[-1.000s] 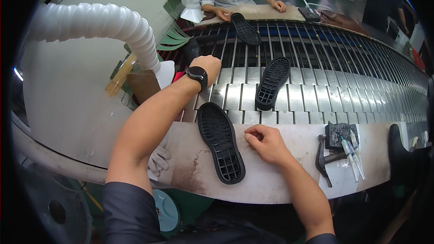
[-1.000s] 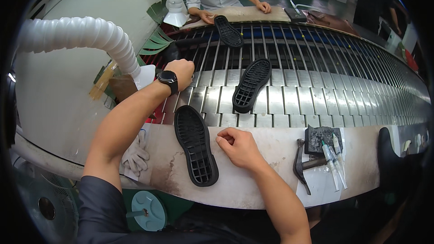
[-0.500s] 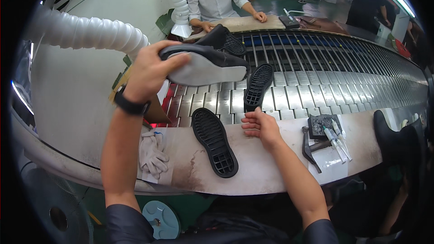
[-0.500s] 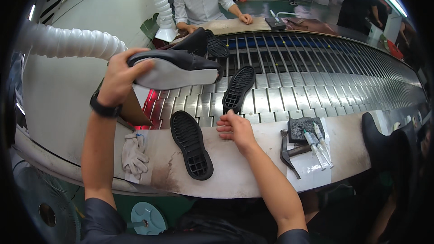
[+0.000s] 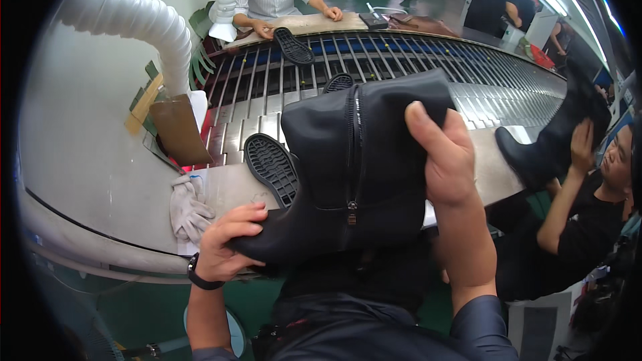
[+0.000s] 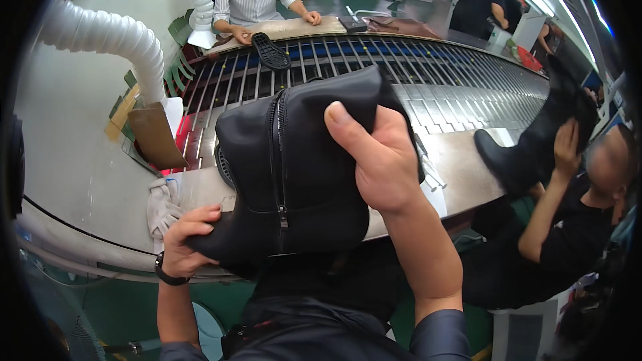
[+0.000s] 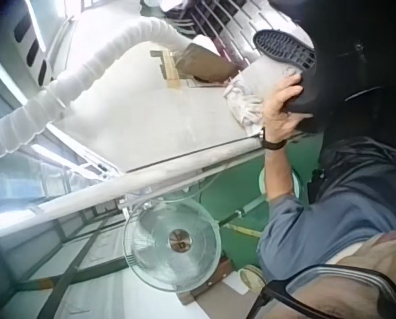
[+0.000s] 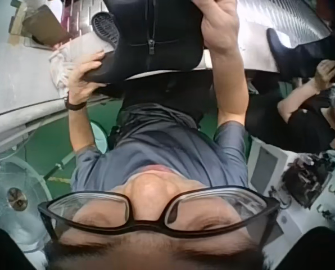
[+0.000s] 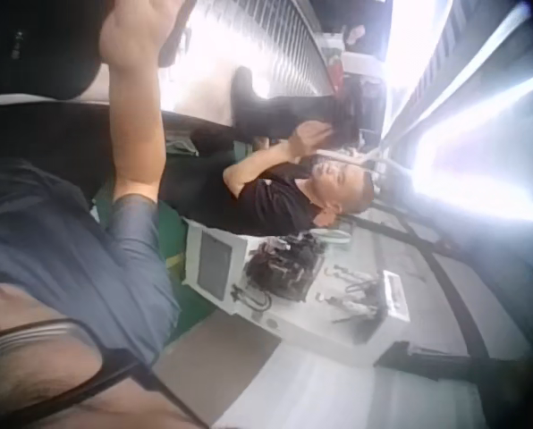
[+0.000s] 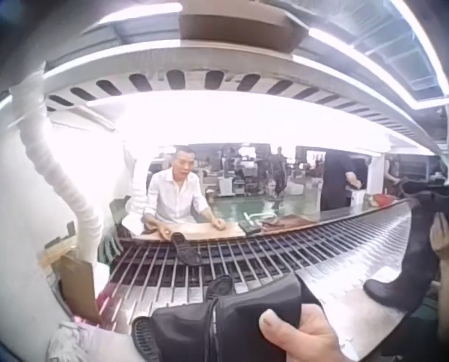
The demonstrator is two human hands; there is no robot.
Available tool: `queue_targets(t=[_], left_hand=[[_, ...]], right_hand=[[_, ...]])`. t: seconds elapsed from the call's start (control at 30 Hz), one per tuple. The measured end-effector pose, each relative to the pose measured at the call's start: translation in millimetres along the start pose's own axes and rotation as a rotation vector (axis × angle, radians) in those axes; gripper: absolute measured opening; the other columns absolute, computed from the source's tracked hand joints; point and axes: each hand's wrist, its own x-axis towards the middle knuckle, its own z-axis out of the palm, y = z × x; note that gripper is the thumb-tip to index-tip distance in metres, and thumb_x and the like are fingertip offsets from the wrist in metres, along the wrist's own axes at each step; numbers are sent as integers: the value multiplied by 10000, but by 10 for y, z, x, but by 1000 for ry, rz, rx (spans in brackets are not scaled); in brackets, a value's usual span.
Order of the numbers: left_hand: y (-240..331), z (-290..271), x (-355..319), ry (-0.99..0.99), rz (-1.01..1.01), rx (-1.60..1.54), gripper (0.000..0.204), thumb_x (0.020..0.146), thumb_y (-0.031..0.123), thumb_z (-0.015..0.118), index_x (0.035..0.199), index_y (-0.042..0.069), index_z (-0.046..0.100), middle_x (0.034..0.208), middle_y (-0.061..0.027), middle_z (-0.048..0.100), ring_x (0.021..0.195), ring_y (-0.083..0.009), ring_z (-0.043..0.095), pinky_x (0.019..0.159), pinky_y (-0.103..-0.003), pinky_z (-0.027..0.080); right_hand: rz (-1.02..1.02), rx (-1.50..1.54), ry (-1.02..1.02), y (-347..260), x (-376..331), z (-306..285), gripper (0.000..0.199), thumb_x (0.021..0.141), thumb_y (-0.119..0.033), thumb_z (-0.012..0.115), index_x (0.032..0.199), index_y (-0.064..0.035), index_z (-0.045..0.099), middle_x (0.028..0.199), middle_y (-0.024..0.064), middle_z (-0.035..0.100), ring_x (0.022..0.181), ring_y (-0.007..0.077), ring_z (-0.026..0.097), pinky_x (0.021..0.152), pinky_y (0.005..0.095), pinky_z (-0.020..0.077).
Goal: The person retrieves shoe soles and boot uppers from a conveyor belt, then aligns and attaches the soles onto the boot uppers by pressing them together by hand.
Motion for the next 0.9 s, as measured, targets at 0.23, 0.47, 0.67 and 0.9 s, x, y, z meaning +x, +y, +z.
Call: queue_targets(t=[0.23, 0.47, 0.67, 0.9], left_hand=[[-89, 309, 149, -64, 129, -3, 584, 767, 131, 958, 1300, 111, 719, 1478, -187, 663, 1449, -430, 570, 1200, -528, 459], [-78, 602, 137, -180, 188, -84, 660, 783, 128, 950, 1388, 88, 690, 1535, -187, 619, 1501, -426, 514, 1236, -531, 416], [765, 1345, 474, -140, 20, -766, 907, 1023, 394, 750, 1660, -66, 296, 1626, -256, 490, 1523, -312, 472, 1267, -428, 329], [1141, 2073, 719, 110, 162, -655, 350, 1011, 333, 762, 976, 10, 632, 785, -216, 664, 739, -423, 685, 671, -452, 530]], right_hand=[[-294, -157, 0, -454, -657, 129, 267, 1119, -119, 594, 1293, 48, 706, 1200, 114, 771, 1077, 165, 732, 976, 313, 568], [-376, -352, 143, -668, -1292, 108, 399, 1081, -18, 547, 1469, 71, 577, 1388, 153, 688, 1237, 213, 683, 1105, 337, 501], [-425, -780, 640, -682, -2174, 724, 742, 993, -442, 675, 1500, 88, 561, 1516, 243, 596, 1466, 352, 523, 1267, 498, 341], [-359, -965, 718, -254, -3168, 149, 413, 1126, -188, 504, 1481, 23, 492, 1495, 191, 588, 1371, 298, 608, 1187, 417, 499]])
